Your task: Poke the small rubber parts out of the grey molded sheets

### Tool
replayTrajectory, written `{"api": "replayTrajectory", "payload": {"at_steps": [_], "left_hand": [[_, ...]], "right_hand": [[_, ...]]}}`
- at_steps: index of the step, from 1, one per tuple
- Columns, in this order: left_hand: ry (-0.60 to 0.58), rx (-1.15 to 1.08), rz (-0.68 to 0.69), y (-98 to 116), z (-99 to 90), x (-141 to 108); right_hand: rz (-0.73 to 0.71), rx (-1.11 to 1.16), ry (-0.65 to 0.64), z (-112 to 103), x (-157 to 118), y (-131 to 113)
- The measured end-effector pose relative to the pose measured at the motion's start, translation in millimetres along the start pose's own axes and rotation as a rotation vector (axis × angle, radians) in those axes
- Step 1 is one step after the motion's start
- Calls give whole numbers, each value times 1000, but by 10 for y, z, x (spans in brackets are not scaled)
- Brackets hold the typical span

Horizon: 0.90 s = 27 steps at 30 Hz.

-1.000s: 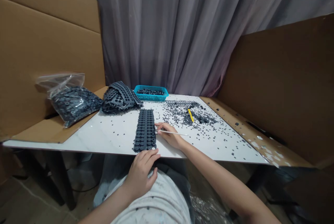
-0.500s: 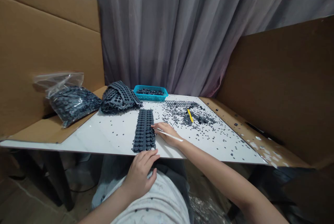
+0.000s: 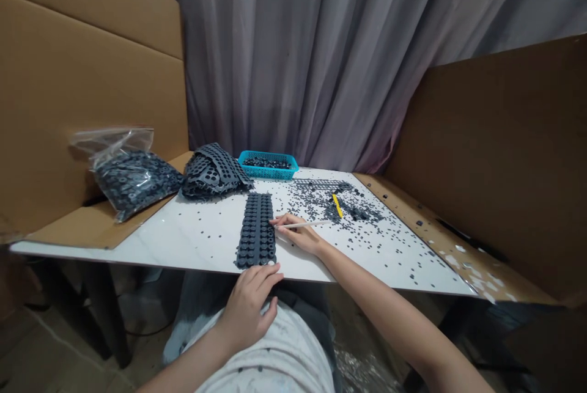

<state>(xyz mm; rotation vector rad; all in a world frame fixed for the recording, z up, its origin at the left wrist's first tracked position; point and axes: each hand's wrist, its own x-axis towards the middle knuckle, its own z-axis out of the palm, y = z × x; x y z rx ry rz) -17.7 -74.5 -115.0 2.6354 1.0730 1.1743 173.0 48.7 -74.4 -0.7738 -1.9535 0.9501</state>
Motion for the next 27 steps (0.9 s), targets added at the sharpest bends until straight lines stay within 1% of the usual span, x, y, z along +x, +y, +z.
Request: {"api": "replayTrajectory", "payload": {"at_steps": [4,6,9,11,14,16,18,22,24,27], "left_hand": [[-3,6,-8,-5,-4,-4],[-10,1,-9,-11,-2,-6],[-20,-4,-12,-19,4,-10],[-28,-1,-13,-21,9,-13],[-33,0,-12,-22,11,-18],[-31,-2,-12,-22,10,-18],[-29,-2,-9,-23,10,-15],[-31,1,-11,-27,14,-13],[-35,2,-11,-31,18,-16],[-44,-1,-9,-34,24,-22]], "right_hand": [[6,11,-17,8,-7,2],[-31,-25,-10,10,-13,26],[-133,-167,-9,6,-28,49],[-175,-283,-21,0,-35,40],[-174,-415,-53,-5,-23,15],[-159,-460,-62,-4,4,21],[-119,-476,-12,-8,38,58],[-27,-474,154,-36,66,143],[-20,-447,164,-41,47,140],[-56,-292,98,-20,9,86]]}}
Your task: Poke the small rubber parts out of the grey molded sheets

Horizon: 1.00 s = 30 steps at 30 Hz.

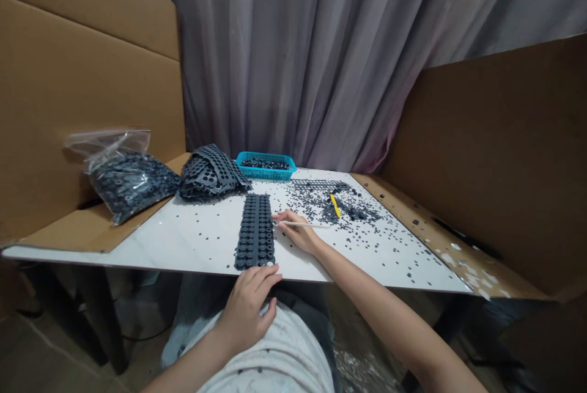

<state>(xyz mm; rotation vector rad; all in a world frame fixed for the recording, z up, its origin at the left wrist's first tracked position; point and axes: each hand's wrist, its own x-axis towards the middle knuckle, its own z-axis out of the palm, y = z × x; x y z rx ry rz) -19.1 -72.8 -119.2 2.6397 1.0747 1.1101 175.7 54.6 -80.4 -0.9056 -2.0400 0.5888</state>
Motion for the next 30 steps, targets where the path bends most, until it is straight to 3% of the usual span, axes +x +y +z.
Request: {"api": "replayTrajectory", "payload": {"at_steps": [3,7,18,26,30], "left_hand": [[3,-2,-3,2,1,4],[5,-7,-9,9,-8,12],[2,-7,-13,12,-2,3],[-7,-18,-18,13,-3,0],[-7,-13,-17,7,-3,3]], "right_hand": [[-49,140,-51,18,-7,-40],[-65,168,-74,47,21,7],[23,293,-87,31,40,-12],[-84,-75,-80,20,41,14],[-68,-208,-69,13,73,1]]}}
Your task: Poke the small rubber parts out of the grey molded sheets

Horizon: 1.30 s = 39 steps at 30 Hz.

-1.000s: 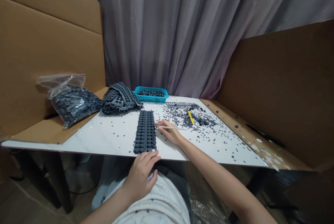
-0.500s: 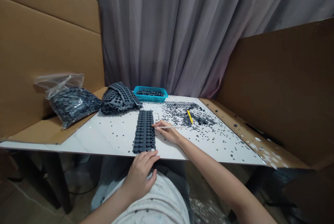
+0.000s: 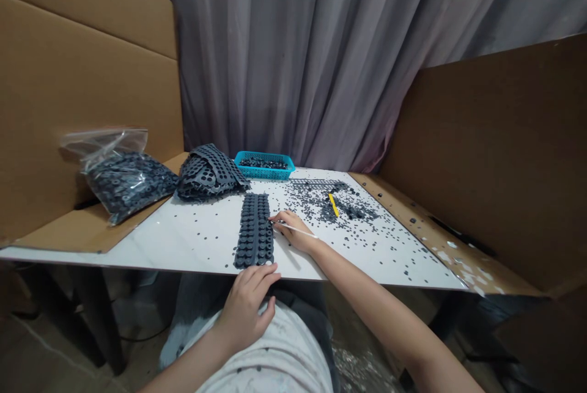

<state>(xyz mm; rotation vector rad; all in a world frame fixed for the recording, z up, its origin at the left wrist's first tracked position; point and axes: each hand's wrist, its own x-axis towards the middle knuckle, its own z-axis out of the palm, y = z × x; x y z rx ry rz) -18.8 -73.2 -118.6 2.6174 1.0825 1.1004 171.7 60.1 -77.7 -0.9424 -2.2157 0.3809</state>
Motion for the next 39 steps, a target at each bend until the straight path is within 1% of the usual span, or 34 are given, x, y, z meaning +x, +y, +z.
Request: {"api": "replayTrajectory", "payload": {"at_steps": [2,7,9,11,13,15,17,18,21,24,26,28,33,39], "left_hand": [[-1,2,-1,-6,4,2],[-1,5,-9,4,0,6],[-11,1,-5,24,-43,17],[-35,-15,10,53,-129,50],[-36,-28,29,84,-245,124],[10,-17,40,102,-357,244],[32,14,22,83,-422,395],[21,38,-3,54,-429,471],[-131,147,-112,-101,-359,650],[-267,206,-181,-271,-247,709],[-301,207,-179,-336,-204,697],[-303,204,-174,-352,-194,676],[-301,208,-184,-309,-220,673],[-312,197,-203,-296,-222,686]], "right_hand": [[35,-34,30,6,12,31],[136,-37,171,6,1,148],[150,-10,209,-17,7,164],[143,30,217,-52,42,158],[115,81,187,-86,101,140],[80,144,133,-98,160,124],[53,223,75,-78,191,120],[46,259,49,-59,191,122],[57,353,1,-2,147,133],[84,420,-18,9,100,133],[83,443,-24,-5,90,121],[72,451,-30,-20,90,105],[42,423,-52,-39,84,94],[-38,85,-78,-38,133,134]]}}
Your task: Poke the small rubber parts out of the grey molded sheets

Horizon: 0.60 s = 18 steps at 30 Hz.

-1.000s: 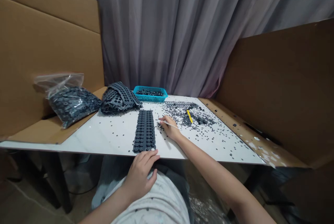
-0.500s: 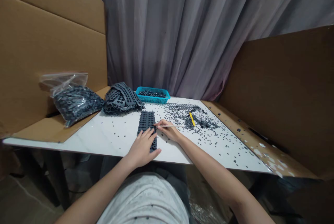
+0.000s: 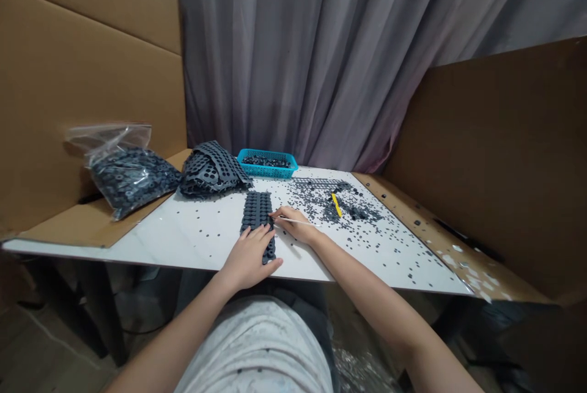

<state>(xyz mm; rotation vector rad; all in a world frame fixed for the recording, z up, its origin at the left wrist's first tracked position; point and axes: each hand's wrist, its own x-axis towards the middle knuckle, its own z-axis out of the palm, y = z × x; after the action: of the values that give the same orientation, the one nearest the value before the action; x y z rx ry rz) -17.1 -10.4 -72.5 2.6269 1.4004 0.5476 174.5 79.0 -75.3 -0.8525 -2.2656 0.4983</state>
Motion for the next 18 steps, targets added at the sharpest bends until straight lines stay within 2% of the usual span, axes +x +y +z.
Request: {"api": "replayTrajectory", "payload": {"at_steps": [5,11,18], "left_hand": [[8,1,3,-7,15,-3],[31,-1,10,-20,38,-6],[55,-1,23,-37,60,-10]], "right_hand": [[19,-43,34,44,105,94],[116,26,181,32,99,178],[116,295,96,59,71,102]]}}
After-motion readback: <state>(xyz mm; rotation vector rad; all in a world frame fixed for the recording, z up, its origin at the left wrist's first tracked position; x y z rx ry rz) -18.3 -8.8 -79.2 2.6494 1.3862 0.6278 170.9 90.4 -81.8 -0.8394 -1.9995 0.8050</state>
